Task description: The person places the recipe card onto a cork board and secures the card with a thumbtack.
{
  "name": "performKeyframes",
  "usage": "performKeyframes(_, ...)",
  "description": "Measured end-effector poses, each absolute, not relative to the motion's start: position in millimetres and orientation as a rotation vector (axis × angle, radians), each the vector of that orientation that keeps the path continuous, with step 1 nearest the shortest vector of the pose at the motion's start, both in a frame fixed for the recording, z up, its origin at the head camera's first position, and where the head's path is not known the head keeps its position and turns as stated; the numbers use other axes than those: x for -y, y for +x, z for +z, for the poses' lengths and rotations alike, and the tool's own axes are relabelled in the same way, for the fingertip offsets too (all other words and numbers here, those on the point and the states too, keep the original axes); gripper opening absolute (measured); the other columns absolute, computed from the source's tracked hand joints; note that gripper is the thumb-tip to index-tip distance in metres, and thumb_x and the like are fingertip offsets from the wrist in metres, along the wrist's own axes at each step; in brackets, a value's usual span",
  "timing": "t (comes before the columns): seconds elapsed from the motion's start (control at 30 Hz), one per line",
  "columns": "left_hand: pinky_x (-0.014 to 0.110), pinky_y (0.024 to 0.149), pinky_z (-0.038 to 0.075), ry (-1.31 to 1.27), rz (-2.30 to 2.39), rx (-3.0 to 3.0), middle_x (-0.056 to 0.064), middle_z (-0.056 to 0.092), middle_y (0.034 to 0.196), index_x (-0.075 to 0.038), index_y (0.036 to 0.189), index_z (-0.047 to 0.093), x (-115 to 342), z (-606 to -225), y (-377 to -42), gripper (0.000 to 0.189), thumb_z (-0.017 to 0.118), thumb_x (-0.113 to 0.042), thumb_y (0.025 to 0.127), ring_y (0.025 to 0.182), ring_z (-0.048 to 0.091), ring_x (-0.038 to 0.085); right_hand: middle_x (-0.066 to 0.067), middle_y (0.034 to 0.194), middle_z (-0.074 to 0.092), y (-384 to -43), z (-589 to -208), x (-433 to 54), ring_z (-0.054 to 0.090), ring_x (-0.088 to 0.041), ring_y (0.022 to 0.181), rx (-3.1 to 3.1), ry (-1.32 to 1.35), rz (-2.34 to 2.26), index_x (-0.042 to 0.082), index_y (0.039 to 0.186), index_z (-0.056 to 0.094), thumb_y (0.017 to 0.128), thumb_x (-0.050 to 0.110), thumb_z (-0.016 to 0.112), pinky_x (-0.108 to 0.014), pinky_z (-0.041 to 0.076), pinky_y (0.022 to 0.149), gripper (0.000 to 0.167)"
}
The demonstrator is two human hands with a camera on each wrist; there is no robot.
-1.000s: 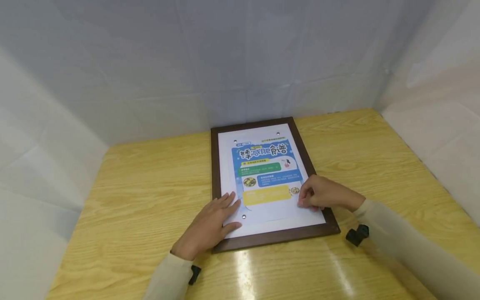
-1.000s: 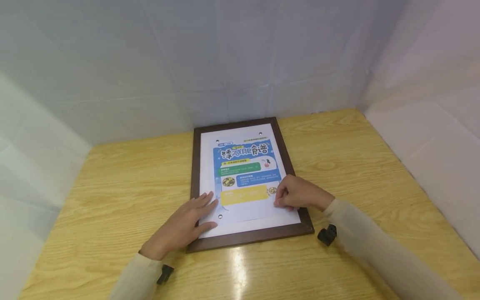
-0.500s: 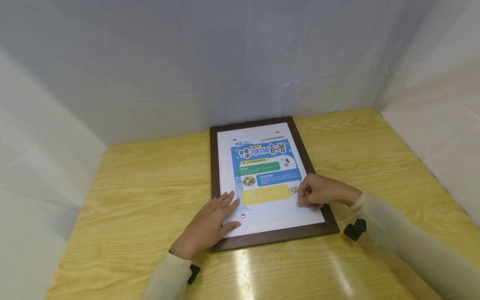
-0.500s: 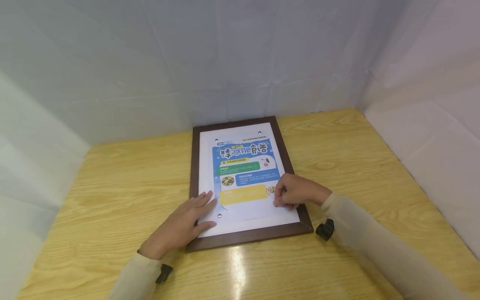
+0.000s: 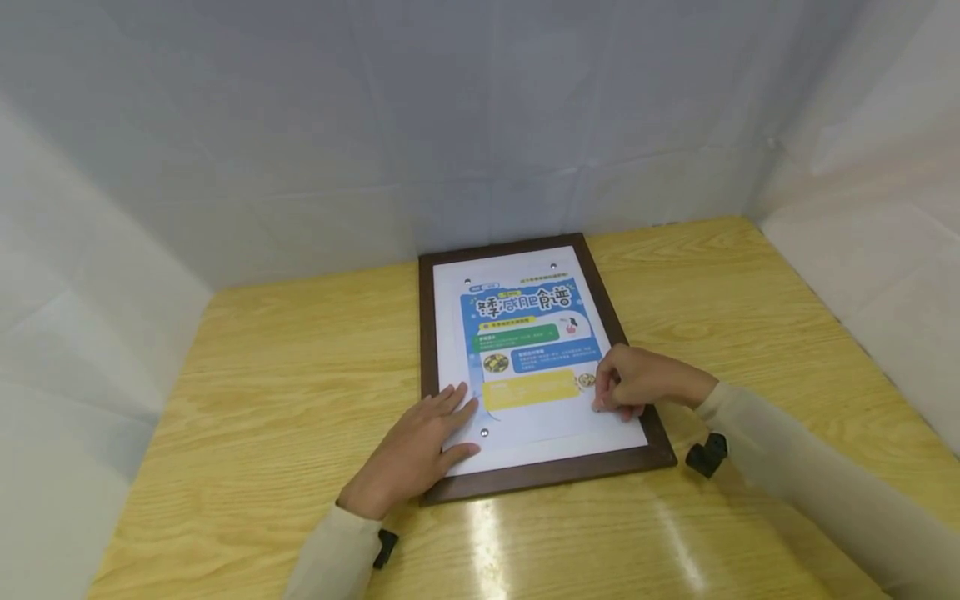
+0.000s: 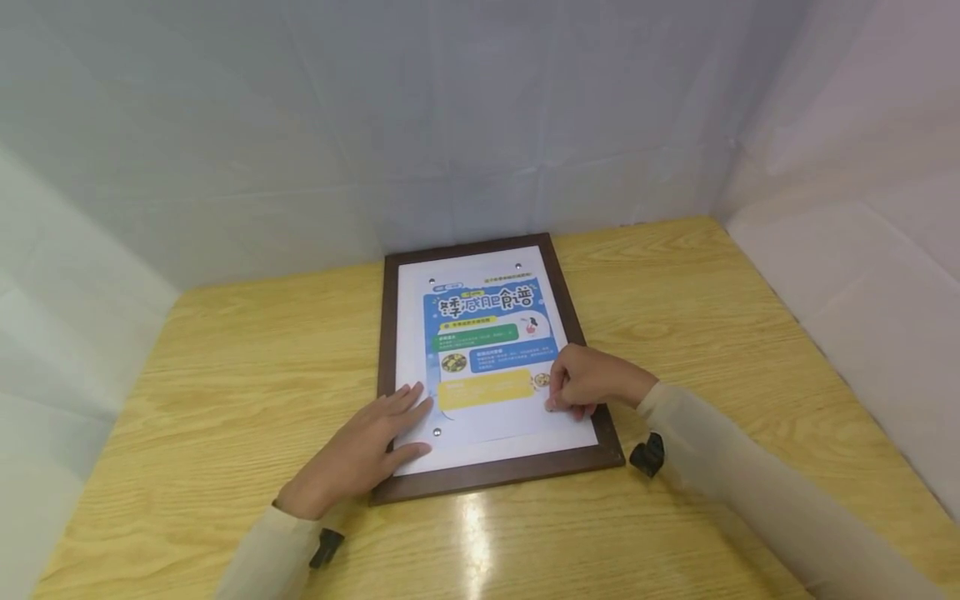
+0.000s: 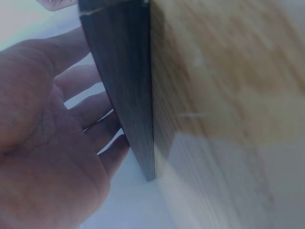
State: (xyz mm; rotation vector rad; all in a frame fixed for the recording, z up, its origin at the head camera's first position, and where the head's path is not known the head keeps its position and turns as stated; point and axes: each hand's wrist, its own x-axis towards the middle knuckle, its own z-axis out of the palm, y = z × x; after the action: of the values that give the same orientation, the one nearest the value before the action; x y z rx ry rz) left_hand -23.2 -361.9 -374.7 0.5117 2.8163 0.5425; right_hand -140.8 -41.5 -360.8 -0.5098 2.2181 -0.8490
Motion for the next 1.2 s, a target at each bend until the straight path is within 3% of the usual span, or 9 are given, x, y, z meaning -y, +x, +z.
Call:
performKeyframes(0.23,0.049,0.124,0.019,0.504,0.537,-2.812,0.013,0.030,0.162,-0.008,0.151,0.046,363.4,-374.3,-22.3,0.062,0.064,-0.038,0.099,0.151,0.026,0.030,-0.009,0.069,0.064,-142.6,-361.2,43.3,0.061,-0.016,0.053,-2.207,-0.488,-0.869,0.002,0.078,0.069,0.088,0.007,0.076,-0.026,0.052,0.048,0.013)
performKeyframes(0.5,0.049,0.124,0.020,0.513,0.543,-2.819,0.013,0.030,0.162,-0.008,0.151,0.047,364.3,-374.5,-22.5,0.063,0.065,-0.038,0.099,0.151,0.027,0.030,-0.007,0.061,0.063,-136.9,-361.2,49.4,0.061,-0.016,0.052,-2.306,-0.486,-0.786,0.005,0.077,0.067,0.089,0.013,0.077,-0.027,0.052,0.048,0.017)
performKeyframes(0.7,0.049,0.124,0.020,0.500,0.550,-2.814,0.013,0.030,0.162,-0.008,0.151,0.047,362.8,-373.8,-22.2,0.063,0.065,-0.038,0.099,0.151,0.027,0.030,-0.008,0.066,0.063,-135.6,-361.8,53.4,0.062,-0.018,0.054,-2.374,-0.461,-0.686,0.007,0.077,0.066,0.089,0.013,0.078,-0.028,0.053,0.049,0.018)
performKeyframes(1.0,0.050,0.123,0.020,0.508,0.548,-2.821,0.014,0.030,0.161,-0.006,0.150,0.047,367.2,-374.0,-18.5,0.062,0.065,-0.037,0.099,0.150,0.028,0.031,-0.007,0.063,0.061,-132.9,-361.5,56.4,0.058,-0.017,0.053,-2.404,-0.474,-0.647,0.007,0.076,0.062,0.089,0.018,0.079,-0.026,0.047,0.048,0.024)
performKeyframes(1.2,0.050,0.123,0.022,0.507,0.581,-2.814,0.014,0.032,0.161,-0.005,0.149,0.048,369.4,-371.6,-17.3,0.061,0.066,-0.034,0.099,0.150,0.029,0.031,-0.006,0.064,0.060,-132.8,-366.2,50.7,0.059,-0.016,0.053,-2.385,-0.547,-0.747,0.008,0.078,0.063,0.088,0.020,0.080,-0.027,0.051,0.048,0.023)
